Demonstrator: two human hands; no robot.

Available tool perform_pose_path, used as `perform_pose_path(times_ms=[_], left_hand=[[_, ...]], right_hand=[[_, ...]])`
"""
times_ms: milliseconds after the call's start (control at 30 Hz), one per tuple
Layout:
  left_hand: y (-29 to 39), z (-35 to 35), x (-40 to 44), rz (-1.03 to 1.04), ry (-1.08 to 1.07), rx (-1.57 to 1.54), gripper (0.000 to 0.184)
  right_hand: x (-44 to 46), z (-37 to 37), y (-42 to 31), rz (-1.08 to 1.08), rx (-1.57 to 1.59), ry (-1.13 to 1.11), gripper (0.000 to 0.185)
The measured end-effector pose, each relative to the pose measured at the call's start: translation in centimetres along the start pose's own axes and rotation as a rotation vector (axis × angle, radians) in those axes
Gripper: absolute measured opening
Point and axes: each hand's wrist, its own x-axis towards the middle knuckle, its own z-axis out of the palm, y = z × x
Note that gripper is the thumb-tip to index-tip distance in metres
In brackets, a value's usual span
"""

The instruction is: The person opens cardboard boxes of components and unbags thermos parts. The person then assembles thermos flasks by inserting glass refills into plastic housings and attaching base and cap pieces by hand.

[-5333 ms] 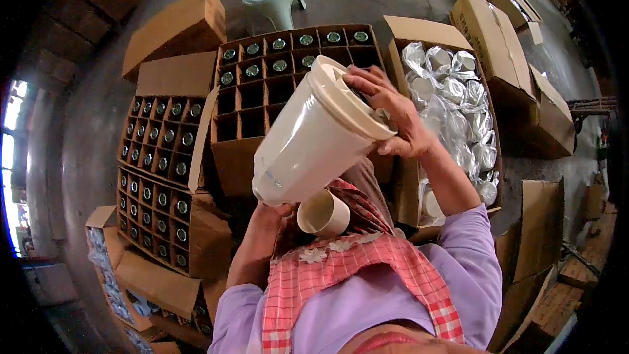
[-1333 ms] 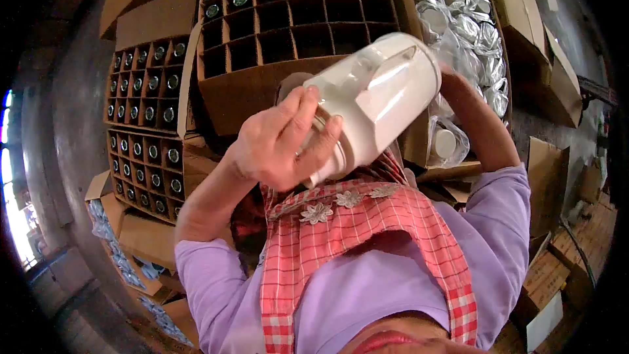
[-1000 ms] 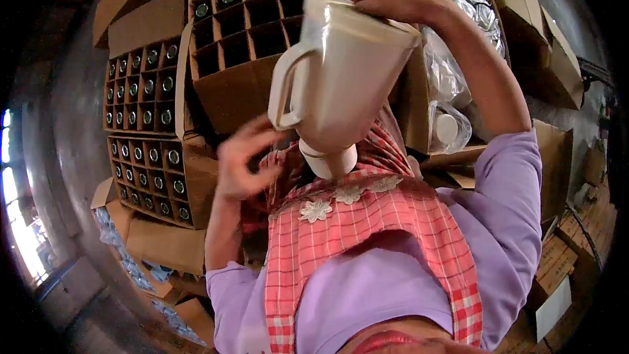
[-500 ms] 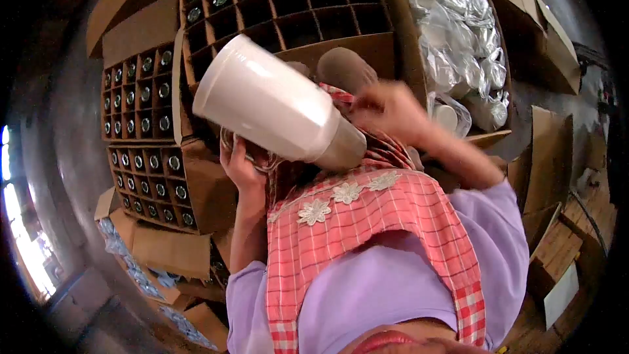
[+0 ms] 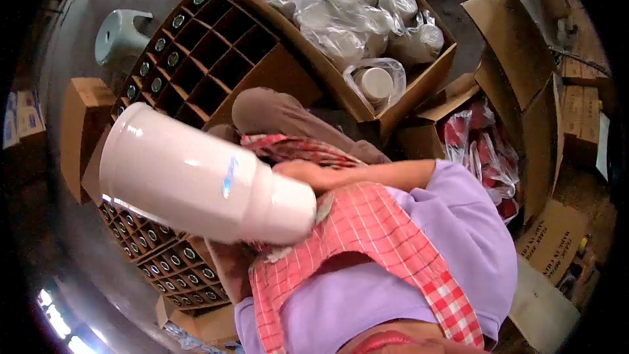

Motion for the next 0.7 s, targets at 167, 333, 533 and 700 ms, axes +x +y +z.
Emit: perform_pose_path(times_ms=[167, 333, 533, 700], left_hand=[[1.8, -0.3, 6.9, 0.14, -0.109, 0.229, 0.044], [-1.3, -3.1, 9.1, -0.058, -0.089, 0.421, 0.044], [-2.5, -6.6, 9.2, -0.243, -0.096, 0.537, 0.044], [0.3, -5.5, 15.3, -0.249, -0.247, 0.665, 0.044]], right_hand=[[-2.2, -7.0, -3.8, 0.289, 0.558, 0.328, 0.02], [0.6, -14.6, 7.2, 0.348, -0.086, 0.689, 0.029], [4.8, -12.9, 20.3, 0.722, -0.618, 0.235, 0.041], [7.4, -14.9, 12.3, 0.385, 0.784, 0.593, 0.009]])
